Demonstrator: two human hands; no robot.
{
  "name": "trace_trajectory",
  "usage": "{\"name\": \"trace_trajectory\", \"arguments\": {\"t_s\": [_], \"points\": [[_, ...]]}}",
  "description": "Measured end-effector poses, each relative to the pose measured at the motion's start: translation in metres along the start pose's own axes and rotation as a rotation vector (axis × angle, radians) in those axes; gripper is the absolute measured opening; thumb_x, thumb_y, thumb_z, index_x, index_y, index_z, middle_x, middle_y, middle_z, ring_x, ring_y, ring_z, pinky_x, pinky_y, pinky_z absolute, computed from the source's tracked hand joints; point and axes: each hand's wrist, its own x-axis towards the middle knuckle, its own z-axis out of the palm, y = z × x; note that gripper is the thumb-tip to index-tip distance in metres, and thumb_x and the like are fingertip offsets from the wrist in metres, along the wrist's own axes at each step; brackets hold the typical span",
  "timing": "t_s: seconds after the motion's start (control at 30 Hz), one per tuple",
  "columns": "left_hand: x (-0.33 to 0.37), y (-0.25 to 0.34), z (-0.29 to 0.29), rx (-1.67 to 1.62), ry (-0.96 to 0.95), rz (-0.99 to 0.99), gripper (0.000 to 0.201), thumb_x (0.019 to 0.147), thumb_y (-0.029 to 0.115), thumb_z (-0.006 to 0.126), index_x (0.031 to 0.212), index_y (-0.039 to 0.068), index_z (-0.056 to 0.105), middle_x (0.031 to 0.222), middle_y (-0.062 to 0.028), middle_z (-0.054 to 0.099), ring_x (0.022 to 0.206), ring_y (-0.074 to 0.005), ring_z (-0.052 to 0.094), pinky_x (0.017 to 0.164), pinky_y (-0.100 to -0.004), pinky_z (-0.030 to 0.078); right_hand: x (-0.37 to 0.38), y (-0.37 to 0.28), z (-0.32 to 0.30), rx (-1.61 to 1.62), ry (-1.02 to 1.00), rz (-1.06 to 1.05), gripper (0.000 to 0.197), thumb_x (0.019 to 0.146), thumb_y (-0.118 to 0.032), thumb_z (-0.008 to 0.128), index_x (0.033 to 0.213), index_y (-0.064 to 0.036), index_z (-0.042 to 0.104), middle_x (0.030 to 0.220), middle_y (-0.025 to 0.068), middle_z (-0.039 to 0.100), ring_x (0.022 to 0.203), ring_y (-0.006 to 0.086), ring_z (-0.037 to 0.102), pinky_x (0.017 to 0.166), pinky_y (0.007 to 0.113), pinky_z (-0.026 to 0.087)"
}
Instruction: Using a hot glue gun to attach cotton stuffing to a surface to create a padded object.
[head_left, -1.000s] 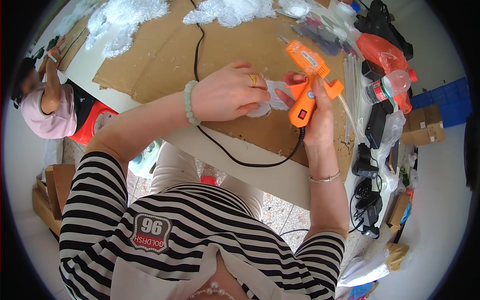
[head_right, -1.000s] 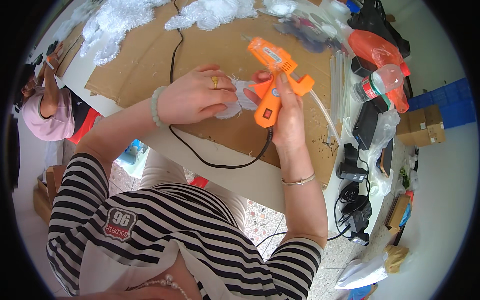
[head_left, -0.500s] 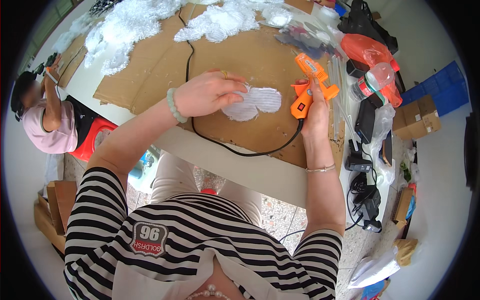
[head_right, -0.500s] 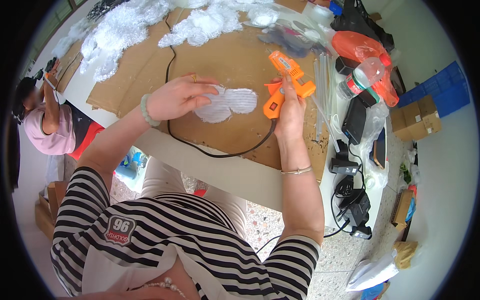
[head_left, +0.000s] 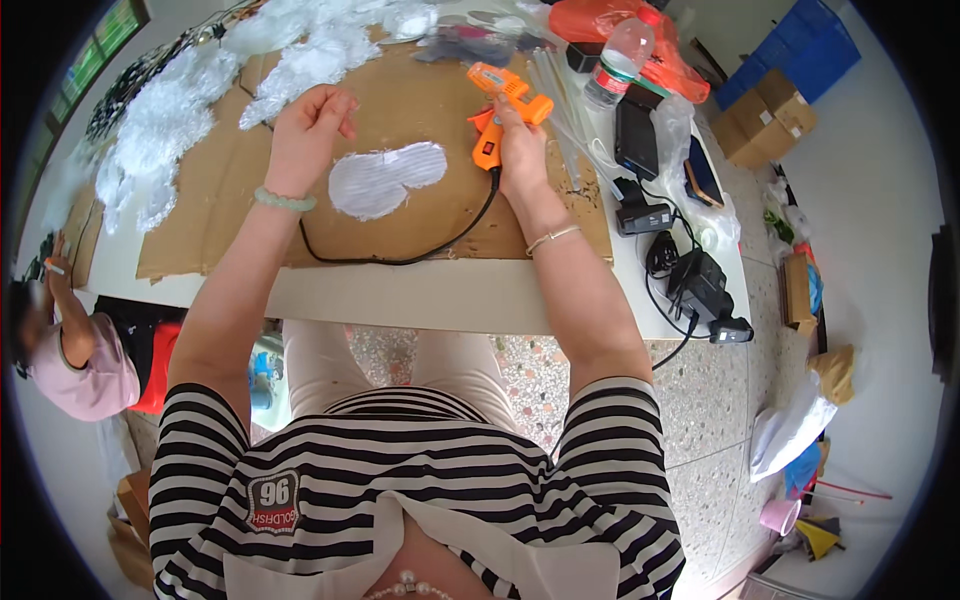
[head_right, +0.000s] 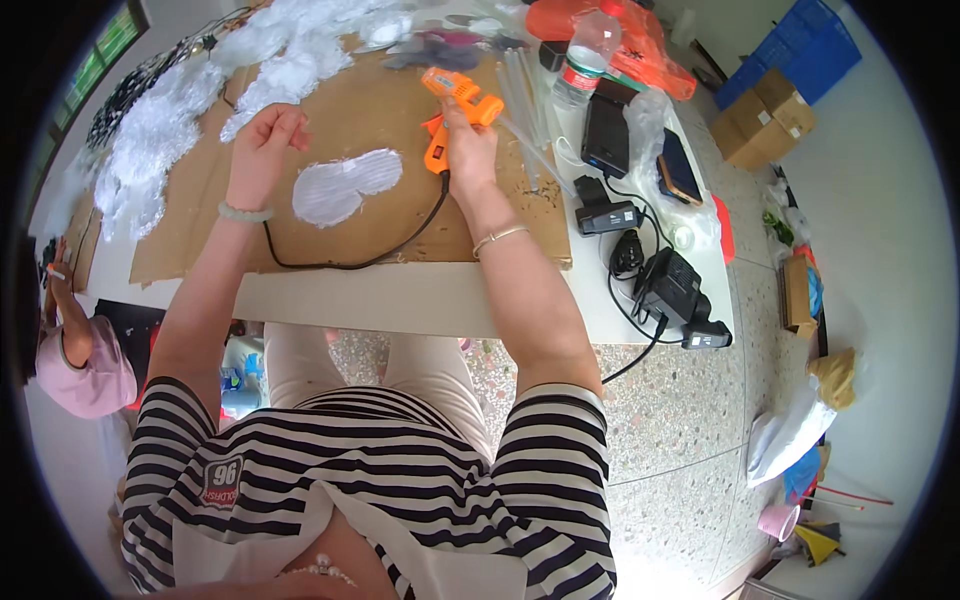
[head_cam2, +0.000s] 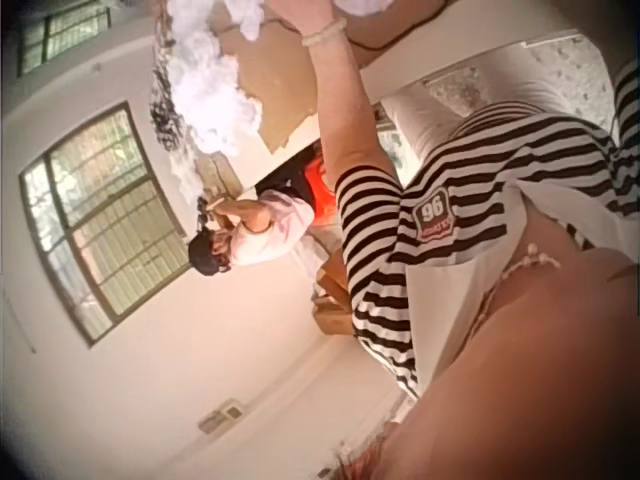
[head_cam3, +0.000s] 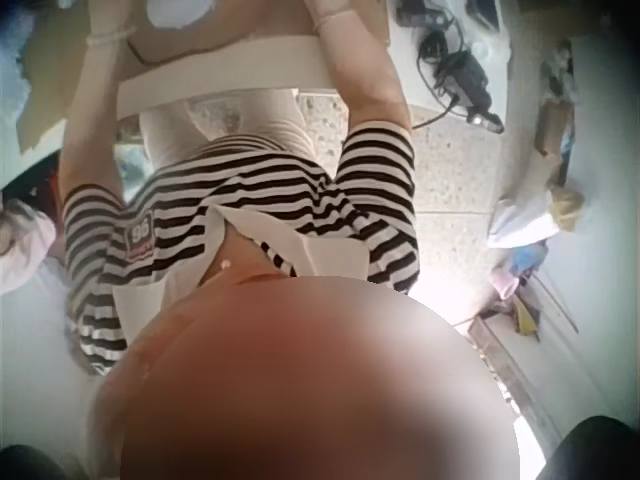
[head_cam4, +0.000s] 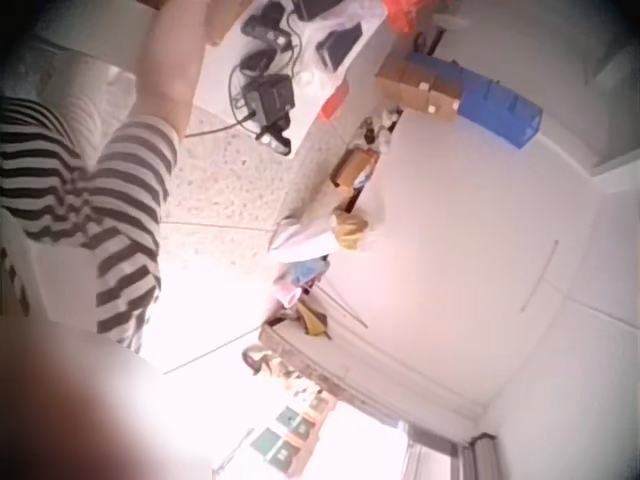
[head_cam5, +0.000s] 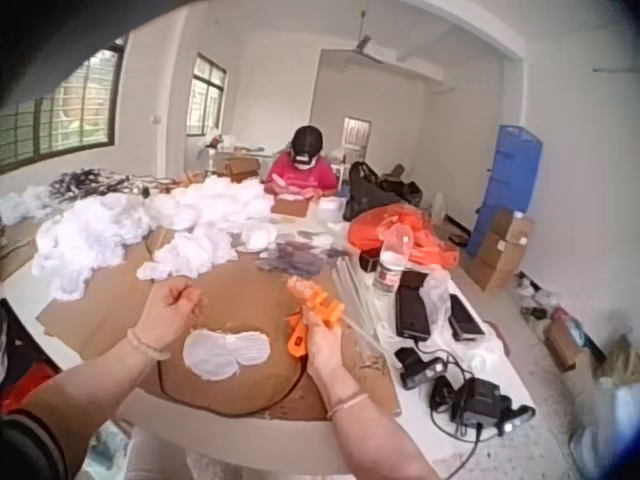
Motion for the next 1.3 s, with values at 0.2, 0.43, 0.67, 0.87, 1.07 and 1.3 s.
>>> {"name": "trace_trajectory", "arguments": {"t_s": [0.2, 0.43, 0.67, 0.87, 1.07, 1.3], "points": [[0.027, -0.008, 0.006, -0.065, -0.087, -0.019, 0.017, 0.090, 0.013, 0.056, 0.097, -0.001, 0.062, 0.072, -0.0012, 0.058, 0.068, -0.0087, 0.055, 0.069, -0.0232, 0.046, -0.007, -0.004, 0.005, -0.001, -0.045, 0.027, 0.022, 0.089, -0.024, 0.057, 0.095, -0.0025, 0.058, 0.078, 0.0078, 0.063, 0.059, 0.0173, 0.059, 0.052, 0.029, 0.049], [0.033, -0.011, 0.021, -0.324, -0.015, -0.001, 0.019, 0.089, 0.018, 0.059, 0.088, -0.001, 0.062, 0.069, -0.0006, 0.059, 0.064, -0.0082, 0.056, 0.063, -0.0221, 0.045, -0.013, -0.005, 0.008, -0.163, -0.120, -0.060, 0.028, 0.089, -0.024, 0.060, 0.107, -0.0025, 0.060, 0.094, 0.0053, 0.064, 0.085, 0.0130, 0.059, 0.074, 0.027, 0.048], [0.026, -0.021, 0.017, -0.368, -0.130, -0.145, 0.025, 0.092, 0.024, 0.055, 0.090, 0.000, 0.062, 0.075, -0.0022, 0.061, 0.071, -0.0101, 0.058, 0.070, -0.0248, 0.046, -0.027, -0.007, 0.022, -0.202, -0.198, -0.045, 0.033, 0.091, -0.021, 0.053, 0.117, -0.0010, 0.055, 0.107, 0.0077, 0.061, 0.099, 0.0152, 0.055, 0.085, 0.029, 0.043], [0.003, -0.013, 0.034, -0.393, -0.379, -0.193, 0.048, 0.086, 0.034, 0.064, 0.117, 0.000, 0.055, 0.098, -0.0046, 0.060, 0.090, -0.0124, 0.060, 0.077, -0.0250, 0.050, -0.057, -0.022, 0.058, -0.163, -0.406, -0.192, 0.032, 0.093, -0.017, 0.047, 0.120, -0.0006, 0.050, 0.109, 0.0083, 0.058, 0.098, 0.0160, 0.054, 0.085, 0.031, 0.044], [0.005, -0.004, 0.036, -0.858, -0.488, -0.124, 0.064, 0.085, 0.035, 0.065, 0.132, 0.003, 0.037, 0.121, -0.0057, 0.050, 0.109, -0.0170, 0.053, 0.088, -0.0352, 0.049, -0.052, -0.034, 0.071, -0.703, -0.506, -0.626, 0.041, 0.095, -0.035, 0.048, 0.114, 0.0014, 0.052, 0.093, 0.0050, 0.058, 0.082, 0.0145, 0.055, 0.072, 0.028, 0.046], [0.000, 0.006, 0.040, -0.992, -0.228, -0.149, 0.050, 0.085, 0.026, 0.066, 0.122, 0.000, 0.044, 0.112, -0.0063, 0.055, 0.102, -0.0159, 0.056, 0.084, -0.0335, 0.050, -0.036, -0.043, 0.081, -1.019, -0.425, -0.683, 0.041, 0.091, -0.040, 0.050, 0.094, -0.0004, 0.062, 0.084, 0.0141, 0.059, 0.079, 0.0283, 0.056, 0.068, 0.038, 0.045]]}}
